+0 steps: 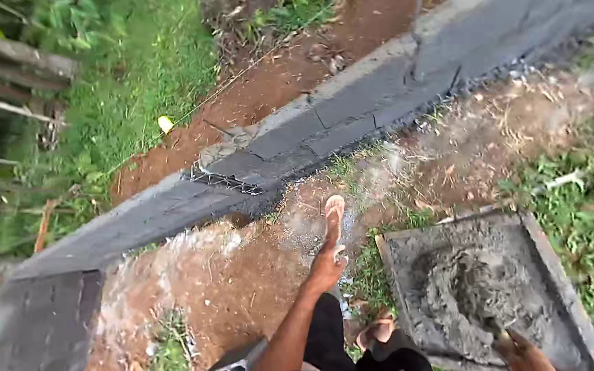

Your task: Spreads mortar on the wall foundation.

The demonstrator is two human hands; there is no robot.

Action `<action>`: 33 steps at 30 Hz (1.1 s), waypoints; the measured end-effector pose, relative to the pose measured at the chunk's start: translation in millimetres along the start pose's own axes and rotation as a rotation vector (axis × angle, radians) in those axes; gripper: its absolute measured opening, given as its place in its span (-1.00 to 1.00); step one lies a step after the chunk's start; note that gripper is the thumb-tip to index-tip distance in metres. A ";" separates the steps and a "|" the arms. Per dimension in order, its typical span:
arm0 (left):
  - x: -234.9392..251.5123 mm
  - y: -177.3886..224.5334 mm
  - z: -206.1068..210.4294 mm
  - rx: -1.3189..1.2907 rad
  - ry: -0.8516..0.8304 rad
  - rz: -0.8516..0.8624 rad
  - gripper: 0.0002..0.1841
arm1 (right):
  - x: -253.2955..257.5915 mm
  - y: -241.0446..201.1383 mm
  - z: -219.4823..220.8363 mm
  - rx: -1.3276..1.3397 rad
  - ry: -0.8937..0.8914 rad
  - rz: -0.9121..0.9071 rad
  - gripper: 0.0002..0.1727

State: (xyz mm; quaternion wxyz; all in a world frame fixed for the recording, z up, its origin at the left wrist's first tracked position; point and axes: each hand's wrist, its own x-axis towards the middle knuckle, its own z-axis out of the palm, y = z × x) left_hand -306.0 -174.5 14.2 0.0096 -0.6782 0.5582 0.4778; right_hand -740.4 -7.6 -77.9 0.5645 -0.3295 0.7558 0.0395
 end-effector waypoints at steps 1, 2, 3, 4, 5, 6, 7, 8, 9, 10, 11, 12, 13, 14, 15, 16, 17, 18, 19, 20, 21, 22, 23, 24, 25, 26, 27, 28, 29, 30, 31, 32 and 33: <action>6.7 0.4 -9.3 -0.060 -0.002 -0.020 -0.52 | 7.3 -23.1 -5.8 -0.052 -0.027 -0.029 -0.44; 15.4 0.5 -18.8 -0.114 -0.009 -0.042 -0.51 | 16.7 -51.1 -12.0 -0.101 -0.055 -0.062 -0.45; 26.0 0.3 -28.5 -0.161 -0.019 -0.062 -0.51 | 26.1 -86.2 -18.8 -0.148 -0.082 -0.089 -0.44; 38.2 0.1 -39.4 -0.205 -0.022 -0.078 -0.51 | 37.6 -124.7 -24.0 -0.195 -0.110 -0.111 -0.39; 51.4 -1.6 -51.6 -0.249 -0.016 -0.089 -0.51 | 51.5 -165.1 -26.6 -0.245 -0.139 -0.138 -0.36; 64.5 -3.3 -65.0 -0.294 -0.008 -0.102 -0.50 | 64.1 -208.8 -27.8 -0.306 -0.166 -0.176 -0.37; 77.9 -4.7 -79.4 -0.333 0.007 -0.113 -0.50 | 74.1 -256.6 -28.9 -0.358 -0.188 -0.223 -0.39; 91.0 -5.9 -95.0 -0.375 0.032 -0.120 -0.51 | 81.6 -308.7 -29.3 -0.402 -0.210 -0.271 -0.41; 104.1 -6.4 -112.8 -0.420 0.065 -0.128 -0.51 | 88.4 -363.4 -28.5 -0.448 -0.237 -0.306 -0.41; 118.0 -6.7 -132.8 -0.465 0.102 -0.136 -0.51 | 96.0 -418.2 -25.8 -0.507 -0.250 -0.348 -0.41; 131.2 -7.4 -154.0 -0.510 0.142 -0.147 -0.50 | 102.2 -472.5 -21.7 -0.569 -0.253 -0.390 -0.43; 143.6 -9.2 -174.8 -0.556 0.184 -0.157 -0.50 | 108.9 -523.7 -16.7 -0.635 -0.253 -0.437 -0.44; 155.3 -12.2 -196.2 -0.600 0.218 -0.164 -0.50 | 115.2 -572.7 -11.1 -0.696 -0.251 -0.485 -0.44; 166.7 -16.3 -216.9 -0.636 0.249 -0.165 -0.51 | 119.4 -620.2 -5.0 -0.750 -0.246 -0.522 -0.43; 177.6 -21.4 -236.7 -0.661 0.280 -0.170 -0.53 | 122.1 -665.3 1.4 -0.800 -0.236 -0.559 -0.44; 187.3 -26.8 -256.6 -0.681 0.302 -0.179 -0.54 | 126.2 -706.1 8.7 -0.840 -0.220 -0.606 -0.48; 196.7 -33.5 -274.3 -0.695 0.322 -0.191 -0.55 | 132.7 -742.1 17.0 -0.872 -0.194 -0.661 -0.53; 205.1 -40.7 -290.0 -0.705 0.338 -0.203 -0.55 | 139.7 -774.3 25.7 -0.904 -0.156 -0.717 -0.56; 213.0 -49.3 -302.8 -0.714 0.353 -0.216 -0.54 | 145.5 -805.6 35.1 -0.948 -0.125 -0.758 -0.57; 220.4 -58.9 -313.0 -0.725 0.363 -0.227 -0.54 | 148.8 -834.4 45.9 -0.981 -0.098 -0.784 -0.55; 226.5 -67.9 -320.8 -0.739 0.384 -0.233 -0.55 | 151.0 -859.4 58.2 -1.006 -0.073 -0.796 -0.53; 230.9 -76.1 -326.5 -0.748 0.409 -0.237 -0.56 | 153.3 -878.7 71.8 -1.017 -0.036 -0.813 -0.51; 235.4 -84.2 -329.8 -0.754 0.431 -0.238 -0.57 | 154.9 -894.0 86.6 -1.023 0.003 -0.829 -0.50; 239.7 -91.2 -331.2 -0.764 0.443 -0.249 -0.57 | 157.3 -905.8 102.0 -1.041 0.045 -0.840 -0.49; 243.3 -97.0 -331.0 -0.771 0.451 -0.266 -0.58 | 161.0 -914.0 118.1 -1.064 0.080 -0.846 -0.47; 246.1 -102.0 -329.3 -0.773 0.449 -0.285 -0.58 | 165.2 -918.7 133.0 -1.081 0.101 -0.840 -0.44; 248.8 -106.1 -326.3 -0.777 0.443 -0.301 -0.59 | 169.6 -920.2 144.9 -1.091 0.113 -0.831 -0.43; 251.4 -109.7 -324.3 -0.786 0.439 -0.312 -0.59 | 174.5 -918.9 153.3 -1.089 0.128 -0.826 -0.42; 253.5 -112.6 -324.3 -0.797 0.433 -0.322 -0.60 | 179.4 -914.8 158.2 -1.077 0.144 -0.830 -0.41; 256.0 -114.7 -325.9 -0.809 0.423 -0.336 -0.60 | 183.7 -908.8 160.6 -1.062 0.163 -0.837 -0.41; 259.1 -115.6 -328.9 -0.818 0.412 -0.351 -0.59 | 187.2 -901.0 160.7 -1.047 0.182 -0.846 -0.40; 263.7 -116.3 -332.8 -0.823 0.406 -0.356 -0.58 | 189.9 -892.3 159.8 -1.027 0.197 -0.855 -0.38; 270.0 -116.4 -337.1 -0.828 0.417 -0.352 -0.58 | 192.8 -883.8 159.2 -1.011 0.210 -0.861 -0.37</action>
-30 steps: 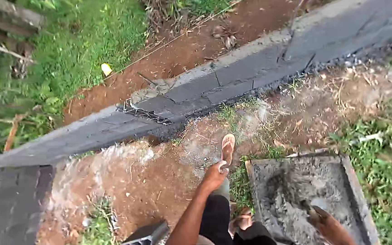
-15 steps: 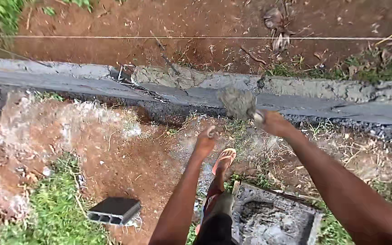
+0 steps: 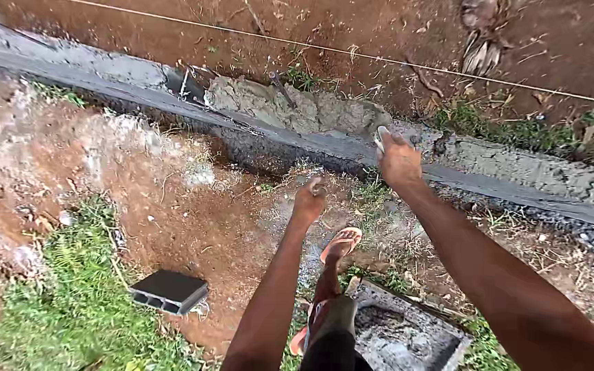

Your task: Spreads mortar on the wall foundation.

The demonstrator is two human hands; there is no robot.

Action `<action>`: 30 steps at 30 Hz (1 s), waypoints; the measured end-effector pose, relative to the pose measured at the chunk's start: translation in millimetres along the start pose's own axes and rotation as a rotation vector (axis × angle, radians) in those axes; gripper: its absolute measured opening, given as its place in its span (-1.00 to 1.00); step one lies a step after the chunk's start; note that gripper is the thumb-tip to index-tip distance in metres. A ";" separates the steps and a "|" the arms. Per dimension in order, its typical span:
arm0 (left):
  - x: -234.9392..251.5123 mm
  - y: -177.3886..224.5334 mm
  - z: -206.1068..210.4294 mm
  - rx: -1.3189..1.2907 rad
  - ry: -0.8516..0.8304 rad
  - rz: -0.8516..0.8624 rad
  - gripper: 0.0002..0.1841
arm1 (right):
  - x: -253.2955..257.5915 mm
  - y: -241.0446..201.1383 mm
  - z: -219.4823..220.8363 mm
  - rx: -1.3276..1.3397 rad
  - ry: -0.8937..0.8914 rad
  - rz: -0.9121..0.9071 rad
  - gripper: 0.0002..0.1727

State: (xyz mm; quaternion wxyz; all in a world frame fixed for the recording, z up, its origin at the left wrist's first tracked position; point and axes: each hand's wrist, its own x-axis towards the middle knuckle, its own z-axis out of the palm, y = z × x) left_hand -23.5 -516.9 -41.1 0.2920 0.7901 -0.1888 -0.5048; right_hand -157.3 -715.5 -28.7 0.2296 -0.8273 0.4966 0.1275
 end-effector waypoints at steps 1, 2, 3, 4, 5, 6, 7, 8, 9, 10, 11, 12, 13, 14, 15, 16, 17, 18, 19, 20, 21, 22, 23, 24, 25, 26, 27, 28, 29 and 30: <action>7.4 3.9 1.6 -0.005 0.014 0.021 -0.57 | -2.9 3.7 6.4 0.005 0.013 0.005 -0.36; 15.4 8.7 3.2 0.000 0.024 0.042 -0.54 | -5.4 6.4 10.3 0.007 0.016 0.012 -0.36; 23.7 16.4 3.9 0.024 0.040 0.072 -0.51 | -7.6 7.5 9.8 0.016 0.024 0.017 -0.36; 31.7 27.1 3.1 0.063 0.062 0.105 -0.49 | -10.2 7.1 7.0 0.032 0.040 0.020 -0.38; 39.9 38.1 1.1 0.111 0.089 0.132 -0.47 | -11.0 6.5 5.8 0.030 0.042 0.040 -0.37; 46.2 47.9 -1.1 0.157 0.123 0.163 -0.48 | -12.7 7.5 8.0 0.037 0.034 0.057 -0.36; 51.4 55.9 -3.3 0.194 0.155 0.193 -0.48 | -14.7 9.2 9.8 0.050 0.017 0.076 -0.36; 56.5 63.5 -5.8 0.228 0.180 0.213 -0.48 | -15.8 10.4 8.5 0.055 0.009 0.091 -0.36; 62.1 70.6 -8.1 0.254 0.198 0.226 -0.49 | -17.1 10.5 4.6 0.058 0.017 0.099 -0.36; 67.5 76.4 -10.7 0.275 0.208 0.233 -0.49 | -19.1 10.3 1.7 0.068 0.044 0.094 -0.36; 71.7 79.2 -12.3 0.288 0.214 0.234 -0.50 | -23.0 10.5 1.5 0.082 0.070 0.082 -0.37; 74.6 79.8 -12.5 0.293 0.217 0.227 -0.49 | -27.8 12.3 3.1 0.089 0.091 0.065 -0.38; 76.2 79.9 -11.6 0.298 0.218 0.217 -0.48 | -33.1 15.6 4.4 0.107 0.108 0.045 -0.39; 76.7 80.3 -10.1 0.301 0.215 0.207 -0.48 | -38.1 19.7 4.4 0.126 0.122 0.036 -0.39; 77.5 81.2 -8.9 0.310 0.208 0.199 -0.49 | -42.3 23.5 3.7 0.141 0.141 0.032 -0.40; 78.4 80.7 -8.1 0.316 0.207 0.195 -0.49 | -45.7 26.1 4.4 0.153 0.155 0.028 -0.39; 78.2 78.3 -7.5 0.322 0.208 0.190 -0.49 | -48.1 26.7 6.2 0.155 0.155 0.026 -0.39; 77.3 75.3 -6.3 0.326 0.206 0.184 -0.49 | -49.2 26.1 8.0 0.142 0.133 0.027 -0.40; 76.3 73.2 -3.8 0.323 0.195 0.170 -0.48 | -49.0 25.7 8.8 0.121 0.104 0.029 -0.42; 75.6 71.7 -0.1 0.317 0.180 0.159 -0.48 | -48.6 26.2 8.4 0.094 0.083 0.029 -0.43; 75.8 70.2 3.5 0.306 0.169 0.150 -0.47 | -48.6 26.5 6.4 0.075 0.082 0.025 -0.44; 75.8 68.1 5.8 0.293 0.166 0.141 -0.46 | -50.3 25.4 3.7 0.065 0.093 0.017 -0.44; 74.9 65.2 7.3 0.276 0.163 0.134 -0.46 | -54.5 23.6 2.2 0.064 0.107 0.013 -0.43; 73.4 62.2 8.3 0.255 0.155 0.129 -0.46 | -59.5 22.1 2.6 0.063 0.128 0.004 -0.42; 72.5 58.1 8.9 0.232 0.149 0.130 -0.46 | -63.2 20.1 3.7 0.058 0.137 -0.003 -0.42; 71.4 53.0 9.8 0.215 0.146 0.136 -0.46 | -65.4 17.9 6.2 0.052 0.127 -0.007 -0.43; 69.8 47.9 11.0 0.210 0.146 0.142 -0.47 | -66.6 16.7 9.5 0.048 0.107 -0.007 -0.43; 67.5 45.5 12.0 0.219 0.145 0.144 -0.48 | -67.4 16.9 12.5 0.052 0.097 -0.005 -0.44; 65.1 45.1 12.1 0.224 0.142 0.151 -0.48 | -69.6 18.1 14.3 0.068 0.104 -0.006 -0.45; 63.0 44.9 10.7 0.228 0.148 0.157 -0.47 | -74.2 19.5 16.0 0.096 0.126 -0.005 -0.44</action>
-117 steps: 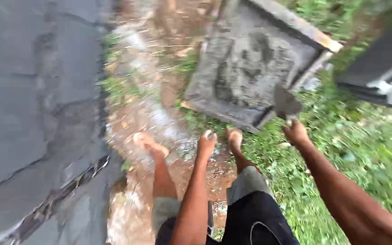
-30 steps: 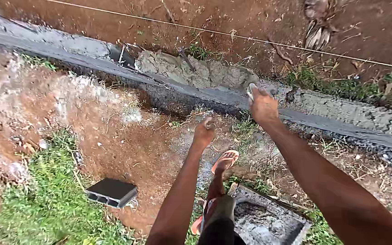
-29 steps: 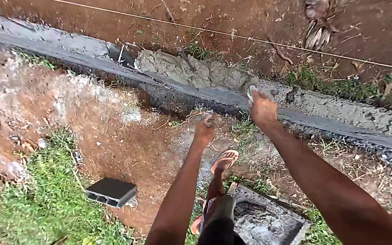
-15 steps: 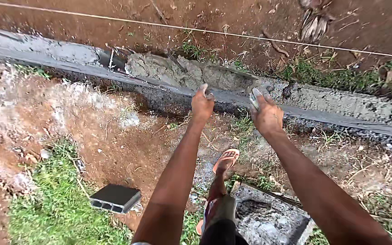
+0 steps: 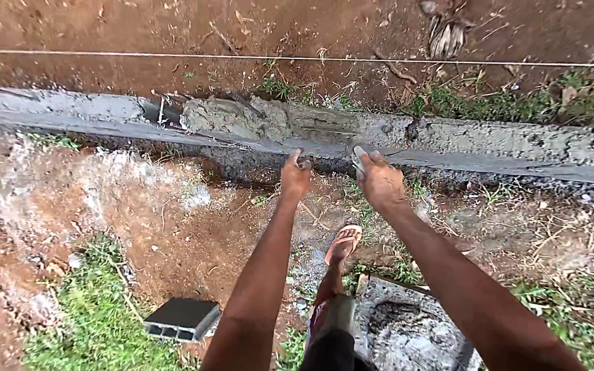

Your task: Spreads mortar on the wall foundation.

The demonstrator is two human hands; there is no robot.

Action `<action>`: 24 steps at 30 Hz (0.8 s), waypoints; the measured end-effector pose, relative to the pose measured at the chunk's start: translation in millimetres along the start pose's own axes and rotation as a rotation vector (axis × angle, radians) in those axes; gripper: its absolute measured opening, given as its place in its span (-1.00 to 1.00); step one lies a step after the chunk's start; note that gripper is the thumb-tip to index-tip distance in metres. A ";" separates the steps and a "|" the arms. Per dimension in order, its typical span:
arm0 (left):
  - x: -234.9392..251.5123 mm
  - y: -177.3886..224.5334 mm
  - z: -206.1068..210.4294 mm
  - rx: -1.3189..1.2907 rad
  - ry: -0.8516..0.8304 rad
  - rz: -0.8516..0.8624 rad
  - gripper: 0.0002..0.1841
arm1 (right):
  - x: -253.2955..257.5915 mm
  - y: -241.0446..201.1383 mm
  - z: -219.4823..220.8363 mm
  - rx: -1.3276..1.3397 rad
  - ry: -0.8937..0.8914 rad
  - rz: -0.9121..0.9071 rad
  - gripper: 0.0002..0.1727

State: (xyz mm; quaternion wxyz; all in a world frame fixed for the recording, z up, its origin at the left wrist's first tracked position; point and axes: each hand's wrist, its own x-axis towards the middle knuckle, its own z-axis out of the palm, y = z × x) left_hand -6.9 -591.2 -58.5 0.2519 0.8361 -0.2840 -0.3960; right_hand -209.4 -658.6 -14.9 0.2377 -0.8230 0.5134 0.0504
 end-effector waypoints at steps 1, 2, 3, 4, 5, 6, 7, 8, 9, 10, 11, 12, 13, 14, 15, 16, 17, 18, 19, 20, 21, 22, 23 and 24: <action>-4.4 -0.9 -4.0 0.005 0.005 0.000 -0.47 | -10.0 1.5 1.6 0.043 0.019 0.008 -0.43; -10.8 -3.2 -8.3 0.014 0.008 0.005 -0.47 | -25.1 3.3 3.0 0.106 0.020 0.034 -0.42; -17.5 -6.4 -9.9 0.035 0.011 0.022 -0.48 | -44.2 7.2 4.7 0.172 -0.009 0.090 -0.39; -26.3 -9.1 -9.4 0.067 0.001 0.036 -0.47 | -67.0 14.9 8.7 0.243 -0.064 0.162 -0.37; -37.1 -14.2 -7.2 0.101 -0.014 0.048 -0.46 | -92.8 26.2 17.2 0.313 -0.124 0.234 -0.32; -48.1 -22.1 -4.1 0.137 -0.035 0.055 -0.46 | -120.9 40.4 29.1 0.400 -0.179 0.315 -0.27; -58.4 -32.7 0.3 0.162 -0.058 0.053 -0.45 | -151.3 56.9 44.9 0.503 -0.208 0.408 -0.23; -69.7 -43.6 5.0 0.161 -0.076 0.049 -0.46 | -183.9 74.6 63.9 0.624 -0.230 0.521 -0.20; -83.3 -53.0 9.6 0.145 -0.095 0.039 -0.47 | -219.4 92.9 86.8 0.760 -0.229 0.643 -0.18; -99.6 -61.1 14.3 0.124 -0.111 0.036 -0.48 | -257.7 109.1 110.7 0.873 -0.211 0.764 -0.20; -119.3 -65.4 18.8 0.122 -0.135 0.054 -0.49 | -297.9 122.7 134.6 0.971 -0.177 0.883 -0.25; -141.5 -65.6 25.5 0.152 -0.178 0.088 -0.49 | -338.8 135.6 157.8 1.051 -0.133 1.000 -0.32; -167.9 -66.3 37.4 0.187 -0.241 0.125 -0.48 | -384.3 148.6 179.2 1.105 -0.105 1.128 -0.36; -196.8 -70.5 52.3 0.221 -0.309 0.150 -0.48 | -437.0 160.2 206.7 1.142 -0.078 1.261 -0.38; -224.6 -74.9 69.4 0.259 -0.367 0.167 -0.47 | -492.1 170.0 240.4 1.156 -0.059 1.380 -0.40; -251.5 -79.6 89.2 0.301 -0.420 0.192 -0.47 | -543.8 180.3 273.6 1.148 -0.054 1.471 -0.41; -276.2 -87.3 111.1 0.353 -0.475 0.233 -0.46 | -589.9 191.2 304.9 1.129 -0.062 1.538 -0.40; -298.9 -100.5 134.8 0.424 -0.539 0.279 -0.47 | -631.5 202.7 335.5 1.110 -0.067 1.595 -0.41; -319.7 -120.3 158.0 0.523 -0.621 0.323 -0.47 | -671.2 213.8 366.2 1.086 -0.072 1.648 -0.42; -337.9 -144.2 180.9 0.651 -0.715 0.374 -0.48 | -707.8 224.9 395.3 1.056 -0.074 1.704 -0.41; -354.2 -168.4 204.1 0.798 -0.817 0.423 -0.48 | -738.1 237.2 421.1 1.022 -0.063 1.756 -0.41; -367.6 -193.0 227.1 0.946 -0.921 0.481 -0.49 | -761.4 253.8 442.4 0.977 -0.054 1.789 -0.40; -377.4 -217.5 246.9 1.085 -1.031 0.535 -0.49 | -779.7 273.5 461.9 0.931 -0.043 1.795 -0.40; -385.1 -239.0 260.4 1.205 -1.147 0.575 -0.49 | -794.1 293.7 479.0 0.877 -0.031 1.780 -0.40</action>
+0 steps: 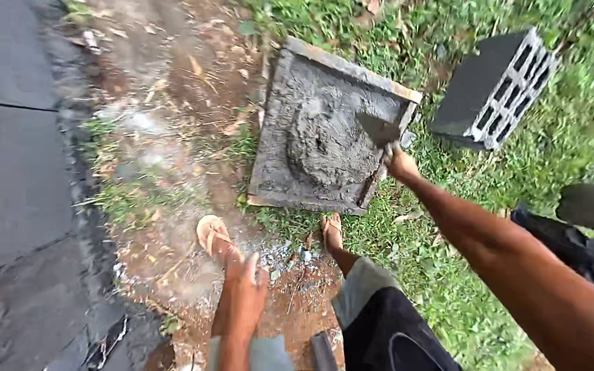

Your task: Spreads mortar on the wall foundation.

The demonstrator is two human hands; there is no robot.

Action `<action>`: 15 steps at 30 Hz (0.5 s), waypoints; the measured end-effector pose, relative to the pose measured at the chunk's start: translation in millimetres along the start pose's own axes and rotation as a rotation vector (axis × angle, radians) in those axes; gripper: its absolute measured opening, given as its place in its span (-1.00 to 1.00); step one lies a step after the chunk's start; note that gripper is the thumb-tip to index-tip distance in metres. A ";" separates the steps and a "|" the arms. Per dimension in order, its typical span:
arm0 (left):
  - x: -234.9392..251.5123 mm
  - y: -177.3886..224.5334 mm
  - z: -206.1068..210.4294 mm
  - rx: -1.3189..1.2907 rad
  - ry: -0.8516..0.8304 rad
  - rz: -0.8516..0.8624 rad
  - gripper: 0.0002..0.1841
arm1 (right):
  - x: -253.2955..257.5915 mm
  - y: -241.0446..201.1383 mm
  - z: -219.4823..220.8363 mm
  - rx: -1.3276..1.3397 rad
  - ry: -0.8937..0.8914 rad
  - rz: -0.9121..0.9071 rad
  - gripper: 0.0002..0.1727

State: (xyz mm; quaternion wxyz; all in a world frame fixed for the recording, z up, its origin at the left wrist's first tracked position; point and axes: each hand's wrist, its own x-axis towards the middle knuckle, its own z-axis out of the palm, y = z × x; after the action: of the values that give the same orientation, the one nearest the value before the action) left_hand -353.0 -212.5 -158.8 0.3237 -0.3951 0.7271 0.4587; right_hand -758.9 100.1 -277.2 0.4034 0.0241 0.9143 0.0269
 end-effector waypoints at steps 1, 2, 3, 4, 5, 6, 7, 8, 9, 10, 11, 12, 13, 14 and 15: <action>6.8 6.0 15.3 0.079 -0.131 0.025 -0.48 | 26.1 4.2 -5.1 -0.034 0.031 -0.036 -0.40; 9.0 8.6 25.2 0.122 -0.246 0.025 -0.46 | 54.0 -0.7 -11.6 -0.072 0.064 -0.082 -0.40; 8.9 4.9 31.3 0.126 -0.321 0.005 -0.46 | 81.2 -14.6 -15.6 -0.089 0.091 -0.128 -0.42; 8.3 -3.1 34.2 0.119 -0.350 -0.022 -0.46 | 104.9 -34.2 -14.1 -0.084 0.119 -0.173 -0.42; 9.2 -14.8 35.0 0.129 -0.345 -0.057 -0.46 | 121.1 -56.5 -6.0 -0.058 0.140 -0.208 -0.40; 12.3 -27.4 34.2 0.178 -0.319 -0.097 -0.47 | 128.9 -79.5 8.2 -0.020 0.152 -0.244 -0.36; 16.0 -36.5 34.1 0.243 -0.260 -0.131 -0.48 | 130.6 -101.6 26.4 0.002 0.149 -0.285 -0.33; 19.2 -40.3 34.4 0.292 -0.194 -0.162 -0.49 | 125.6 -119.3 45.3 0.003 0.128 -0.331 -0.31; 21.7 -41.3 34.4 0.307 -0.147 -0.193 -0.50 | 114.4 -125.6 62.7 -0.027 0.090 -0.378 -0.32; 24.1 -42.0 35.8 0.279 -0.102 -0.214 -0.51 | 100.8 -122.4 74.8 -0.064 0.040 -0.420 -0.32; 24.2 -42.9 38.0 0.211 -0.066 -0.232 -0.53 | 90.7 -115.4 80.0 -0.110 0.009 -0.467 -0.36; 22.6 -44.4 39.9 0.118 -0.044 -0.244 -0.53 | 79.8 -103.1 82.1 -0.142 -0.019 -0.497 -0.39; 20.5 -49.6 41.6 0.051 -0.034 -0.249 -0.54 | 70.2 -87.6 80.4 -0.153 -0.032 -0.507 -0.43; 17.3 -57.1 41.2 0.030 -0.044 -0.264 -0.54 | 57.1 -67.5 77.3 -0.133 -0.042 -0.491 -0.45; 14.9 -66.0 39.4 0.047 -0.067 -0.288 -0.54 | 41.1 -45.6 74.1 -0.085 -0.034 -0.451 -0.47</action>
State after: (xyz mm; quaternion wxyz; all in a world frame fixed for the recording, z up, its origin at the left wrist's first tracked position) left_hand -298.3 -197.9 -212.9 0.4195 -0.4721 0.6623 0.4031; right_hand -732.8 59.6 -360.5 0.4154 -0.1974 0.8876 -0.0261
